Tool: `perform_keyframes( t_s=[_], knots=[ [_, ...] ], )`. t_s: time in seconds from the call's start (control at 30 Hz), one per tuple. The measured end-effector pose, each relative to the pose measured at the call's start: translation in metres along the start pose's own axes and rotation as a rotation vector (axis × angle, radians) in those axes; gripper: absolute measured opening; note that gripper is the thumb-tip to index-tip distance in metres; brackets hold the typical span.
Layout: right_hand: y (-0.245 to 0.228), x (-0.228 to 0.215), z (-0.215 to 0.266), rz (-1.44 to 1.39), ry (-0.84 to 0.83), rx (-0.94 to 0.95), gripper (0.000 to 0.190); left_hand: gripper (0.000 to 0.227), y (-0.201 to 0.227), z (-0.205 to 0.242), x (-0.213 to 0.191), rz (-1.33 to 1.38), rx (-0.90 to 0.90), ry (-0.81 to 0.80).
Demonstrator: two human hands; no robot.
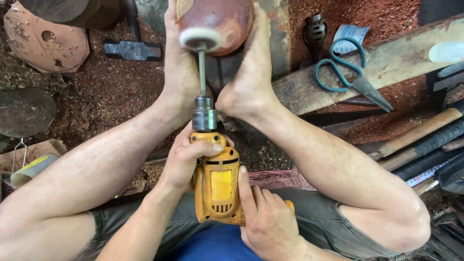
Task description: The person sits on the workshop floor and uses a cordless drill fitted with a buffing wheel to polish the inside and outside of carved wooden pots, holding each pot against the spinning pad and turning it to cover different surfaces, then sets the finished pot aside.
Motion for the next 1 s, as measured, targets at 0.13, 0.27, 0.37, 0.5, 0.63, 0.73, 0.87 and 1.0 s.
perform_keyframes(
  t_s=[0.13, 0.27, 0.37, 0.5, 0.63, 0.73, 0.87, 1.0],
  knots=[
    [0.007, -0.001, 0.007, 0.009, 0.017, 0.02, 0.108, 0.061, -0.004, -0.01, 0.011, -0.053, 0.0, 0.006],
    [0.019, -0.013, 0.009, -0.015, 0.12, 0.071, 0.108, 0.048, -0.013, -0.032, 0.016, -0.133, 0.012, -0.058],
    [0.026, -0.014, 0.004, -0.051, 0.136, 0.109, 0.107, 0.045, -0.007, -0.044, 0.021, -0.139, 0.071, -0.1],
    [0.029, -0.012, 0.0, -0.074, 0.139, 0.105, 0.109, 0.047, -0.005, -0.037, 0.016, -0.13, 0.08, -0.083],
    [0.021, 0.003, 0.005, 0.014, 0.086, 0.06, 0.107, 0.049, -0.013, -0.011, 0.003, -0.143, 0.071, -0.019],
    [0.018, 0.012, 0.01, 0.033, 0.05, 0.022, 0.109, 0.055, -0.015, -0.008, 0.007, -0.096, 0.05, -0.017],
    [0.021, 0.006, 0.013, -0.03, 0.087, 0.058, 0.111, 0.05, -0.023, -0.019, 0.011, -0.102, 0.031, -0.038],
    [0.022, 0.011, 0.013, -0.052, 0.123, 0.058, 0.111, 0.05, -0.023, -0.013, 0.007, -0.079, 0.053, -0.04]
  ],
)
Point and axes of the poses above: each hand's wrist, its own z-axis away from the middle knuckle, its own x-axis out of the palm, y = z × x, the point moved 5 cm from there along -z, towards the middle knuckle, and after that the axes turned 12 degrees about -y, right-handed, at the moved point
